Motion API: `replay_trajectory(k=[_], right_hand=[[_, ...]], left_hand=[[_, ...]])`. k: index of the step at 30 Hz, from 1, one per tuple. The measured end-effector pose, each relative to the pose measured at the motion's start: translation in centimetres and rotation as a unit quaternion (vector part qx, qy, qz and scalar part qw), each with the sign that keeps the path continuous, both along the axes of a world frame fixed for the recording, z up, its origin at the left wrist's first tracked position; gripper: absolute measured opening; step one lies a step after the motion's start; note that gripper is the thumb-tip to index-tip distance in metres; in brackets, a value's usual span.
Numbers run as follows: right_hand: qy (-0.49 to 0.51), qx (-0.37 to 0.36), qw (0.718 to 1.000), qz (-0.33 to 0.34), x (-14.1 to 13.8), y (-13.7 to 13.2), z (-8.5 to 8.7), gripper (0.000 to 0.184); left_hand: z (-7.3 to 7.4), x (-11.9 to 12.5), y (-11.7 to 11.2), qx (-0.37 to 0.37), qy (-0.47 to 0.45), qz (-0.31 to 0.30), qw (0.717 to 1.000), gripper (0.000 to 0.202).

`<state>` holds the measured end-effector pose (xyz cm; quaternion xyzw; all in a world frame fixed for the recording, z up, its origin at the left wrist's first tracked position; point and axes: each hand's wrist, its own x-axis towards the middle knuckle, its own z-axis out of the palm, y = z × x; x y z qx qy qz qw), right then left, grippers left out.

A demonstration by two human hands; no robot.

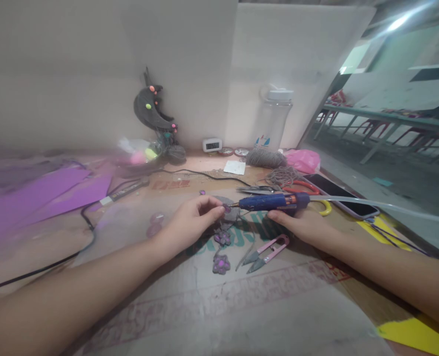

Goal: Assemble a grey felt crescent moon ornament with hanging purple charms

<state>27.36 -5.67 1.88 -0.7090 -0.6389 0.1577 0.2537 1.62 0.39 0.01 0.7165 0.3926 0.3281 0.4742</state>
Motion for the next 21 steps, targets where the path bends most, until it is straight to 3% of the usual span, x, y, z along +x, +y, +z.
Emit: replay_trajectory(k=[7, 13, 21], right_hand=[[-0.004, -0.011, 1.0, 0.003, 0.11, -0.03, -0.01, 0.043], [-0.009, 0.029, 0.999, 0.013, 0.22, -0.01, -0.2, 0.037], [-0.008, 0.0, 1.0, 0.02, 0.24, 0.05, -0.18, 0.042]], left_hand=[[-0.13, -0.08, 0.08, -0.002, 0.003, -0.004, 1.0, 0.025], [0.01, 0.01, 0.02, -0.001, -0.002, -0.007, 1.0, 0.026], [-0.12, -0.03, 0.17, -0.007, -0.019, -0.005, 1.0, 0.025]])
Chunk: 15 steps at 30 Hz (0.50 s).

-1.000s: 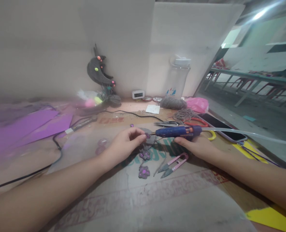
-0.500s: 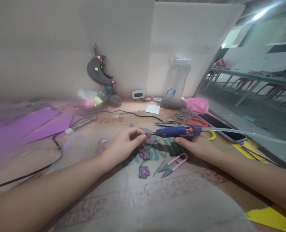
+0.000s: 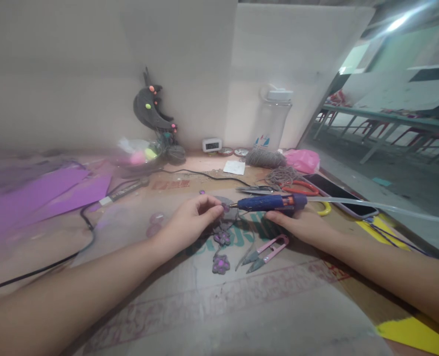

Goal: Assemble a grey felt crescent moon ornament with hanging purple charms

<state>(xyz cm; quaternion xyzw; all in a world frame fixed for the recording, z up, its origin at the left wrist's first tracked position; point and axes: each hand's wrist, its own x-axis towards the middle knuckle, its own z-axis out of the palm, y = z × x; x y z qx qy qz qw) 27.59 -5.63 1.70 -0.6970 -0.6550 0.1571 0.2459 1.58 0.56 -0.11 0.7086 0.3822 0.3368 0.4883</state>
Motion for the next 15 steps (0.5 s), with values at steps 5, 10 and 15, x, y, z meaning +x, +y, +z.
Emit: replay_trajectory(k=[5, 10, 15], right_hand=[[0.064, 0.019, 0.997, 0.045, -0.2, 0.3, 0.8, 0.042], [0.241, 0.06, 0.961, 0.125, -0.2, 0.5, 1.8, 0.045], [0.247, 0.096, 0.959, 0.102, 0.7, 2.3, 3.4, 0.044]], left_hand=[[0.1, 0.1, 0.0, -0.012, -0.03, -0.001, 0.999, 0.024], [0.1, 0.2, 0.0, -0.012, -0.035, 0.003, 0.999, 0.025], [0.1, 0.2, 0.0, -0.013, -0.014, 0.007, 1.0, 0.025]])
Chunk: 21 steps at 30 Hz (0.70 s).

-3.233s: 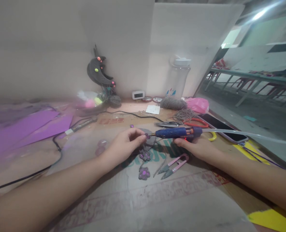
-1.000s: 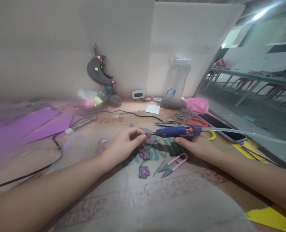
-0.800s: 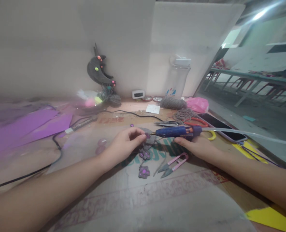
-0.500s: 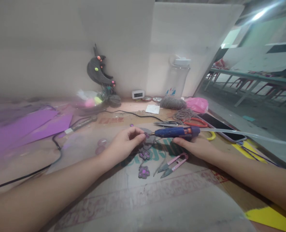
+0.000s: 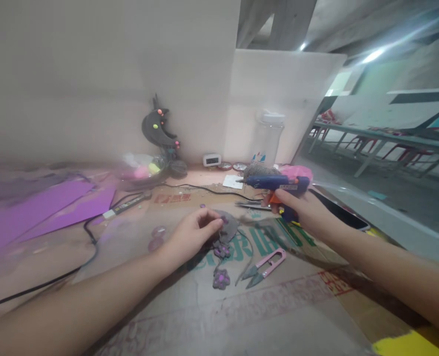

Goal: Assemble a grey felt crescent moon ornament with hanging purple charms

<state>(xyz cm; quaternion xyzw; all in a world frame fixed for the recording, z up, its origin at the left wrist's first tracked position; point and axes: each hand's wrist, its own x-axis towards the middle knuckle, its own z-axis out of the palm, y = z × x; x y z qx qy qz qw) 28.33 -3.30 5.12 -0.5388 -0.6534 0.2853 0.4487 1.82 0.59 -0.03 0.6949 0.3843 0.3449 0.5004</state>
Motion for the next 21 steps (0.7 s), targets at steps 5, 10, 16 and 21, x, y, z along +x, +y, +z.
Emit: replay_trajectory(k=[5, 10, 16, 21], right_hand=[[-0.208, -0.018, 0.966, -0.15, 0.7, 4.8, 2.5, 0.039], [-0.301, -0.041, 0.94, -0.157, 1.1, 10.0, 1.3, 0.041], [-0.358, -0.051, 0.923, -0.131, 2.4, 12.2, -1.0, 0.036], [-0.427, -0.023, 0.895, -0.127, 3.3, 10.0, -0.5, 0.045]], left_hand=[[-0.2, -0.1, 0.1, 0.014, 0.015, 0.003, 1.0, 0.025], [-0.1, 0.1, 0.0, 0.011, 0.0, -0.005, 1.0, 0.018], [0.6, -0.1, -0.8, 0.048, 0.004, 0.0, 0.999, 0.01], [0.8, -0.5, -1.6, 0.154, 0.029, 0.019, 0.987, 0.008]])
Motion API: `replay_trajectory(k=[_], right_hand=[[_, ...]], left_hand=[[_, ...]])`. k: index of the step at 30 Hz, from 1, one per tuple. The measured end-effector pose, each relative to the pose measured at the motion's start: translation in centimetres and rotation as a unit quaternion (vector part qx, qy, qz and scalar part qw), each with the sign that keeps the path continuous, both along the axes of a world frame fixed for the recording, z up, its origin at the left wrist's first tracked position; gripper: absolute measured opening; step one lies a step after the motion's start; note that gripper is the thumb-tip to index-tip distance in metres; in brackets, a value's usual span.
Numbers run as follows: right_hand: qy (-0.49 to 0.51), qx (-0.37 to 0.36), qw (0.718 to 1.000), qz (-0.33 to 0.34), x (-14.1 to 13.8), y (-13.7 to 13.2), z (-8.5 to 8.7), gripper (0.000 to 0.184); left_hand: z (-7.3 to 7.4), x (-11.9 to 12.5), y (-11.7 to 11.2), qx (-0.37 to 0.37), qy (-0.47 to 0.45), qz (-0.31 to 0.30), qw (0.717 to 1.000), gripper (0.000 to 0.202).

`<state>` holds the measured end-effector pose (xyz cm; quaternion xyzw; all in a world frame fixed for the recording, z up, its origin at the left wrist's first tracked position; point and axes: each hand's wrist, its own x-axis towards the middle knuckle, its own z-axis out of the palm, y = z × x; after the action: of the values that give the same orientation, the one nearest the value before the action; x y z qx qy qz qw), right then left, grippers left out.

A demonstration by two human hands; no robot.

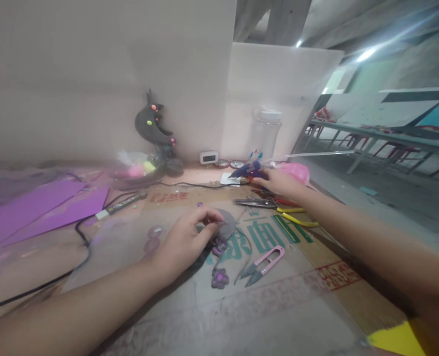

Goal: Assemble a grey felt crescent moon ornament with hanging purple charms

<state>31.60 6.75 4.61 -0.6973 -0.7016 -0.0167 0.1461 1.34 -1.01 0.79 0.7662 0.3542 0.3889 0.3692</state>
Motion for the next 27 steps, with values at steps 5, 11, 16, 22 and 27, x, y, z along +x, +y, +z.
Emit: replay_trajectory(k=[5, 11, 16, 22, 27], right_hand=[[-0.062, 0.036, 0.997, 0.032, 0.4, -3.3, -0.2, 0.04], [-0.06, 0.159, 0.972, 0.163, -0.8, -7.0, -0.3, 0.023], [0.053, 0.179, 0.939, 0.287, -4.0, -10.2, -0.8, 0.015], [0.063, 0.053, 0.928, 0.364, -6.1, -12.4, 0.1, 0.018], [0.06, -0.175, 0.911, 0.369, -5.6, -13.5, 2.7, 0.032]], left_hand=[[-0.3, -0.2, -0.4, 0.125, -0.004, -0.024, 0.992, 0.014], [-0.7, -0.3, -0.5, 0.211, -0.015, -0.062, 0.975, 0.021], [-0.3, -0.5, -0.6, 0.26, 0.003, -0.085, 0.962, 0.022], [-0.1, -0.6, -0.6, 0.318, 0.016, -0.109, 0.942, 0.019], [0.0, -0.6, -0.7, 0.318, 0.021, -0.102, 0.942, 0.018]])
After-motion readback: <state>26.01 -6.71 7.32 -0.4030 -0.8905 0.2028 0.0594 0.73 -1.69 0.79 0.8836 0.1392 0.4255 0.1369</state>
